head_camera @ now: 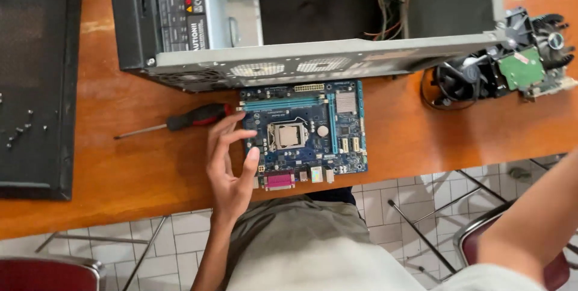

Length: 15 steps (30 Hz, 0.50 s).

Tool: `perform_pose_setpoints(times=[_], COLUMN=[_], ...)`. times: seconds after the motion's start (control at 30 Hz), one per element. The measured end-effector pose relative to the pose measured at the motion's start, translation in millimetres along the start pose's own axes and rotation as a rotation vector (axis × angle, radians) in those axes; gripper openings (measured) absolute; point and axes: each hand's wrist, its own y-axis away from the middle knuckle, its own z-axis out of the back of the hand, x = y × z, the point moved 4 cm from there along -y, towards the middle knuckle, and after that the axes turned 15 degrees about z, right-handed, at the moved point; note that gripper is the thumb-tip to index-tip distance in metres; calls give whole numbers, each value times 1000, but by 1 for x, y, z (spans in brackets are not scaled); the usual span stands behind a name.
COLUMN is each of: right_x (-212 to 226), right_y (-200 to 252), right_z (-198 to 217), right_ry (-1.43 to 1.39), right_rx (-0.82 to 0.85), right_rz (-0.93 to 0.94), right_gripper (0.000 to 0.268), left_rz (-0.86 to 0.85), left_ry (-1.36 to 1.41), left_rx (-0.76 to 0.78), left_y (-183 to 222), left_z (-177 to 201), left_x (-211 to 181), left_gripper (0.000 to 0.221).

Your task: Installing RAM modules and a CPU cooler onto a motherboard and then placing the motherboard into a computer case.

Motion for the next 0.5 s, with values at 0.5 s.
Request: perform_pose_setpoints(times=[0.5], right_x=[465], right_y=[-126], right_z=[-152], right_ry=[-110], right_rx=[-71], right_rz=[270], right_gripper=[23], left_rz=[-32], left_ry=[-216], left_rx=[36], left_y=[-12], left_z=[5], left_x=[-12], left_gripper=[65])
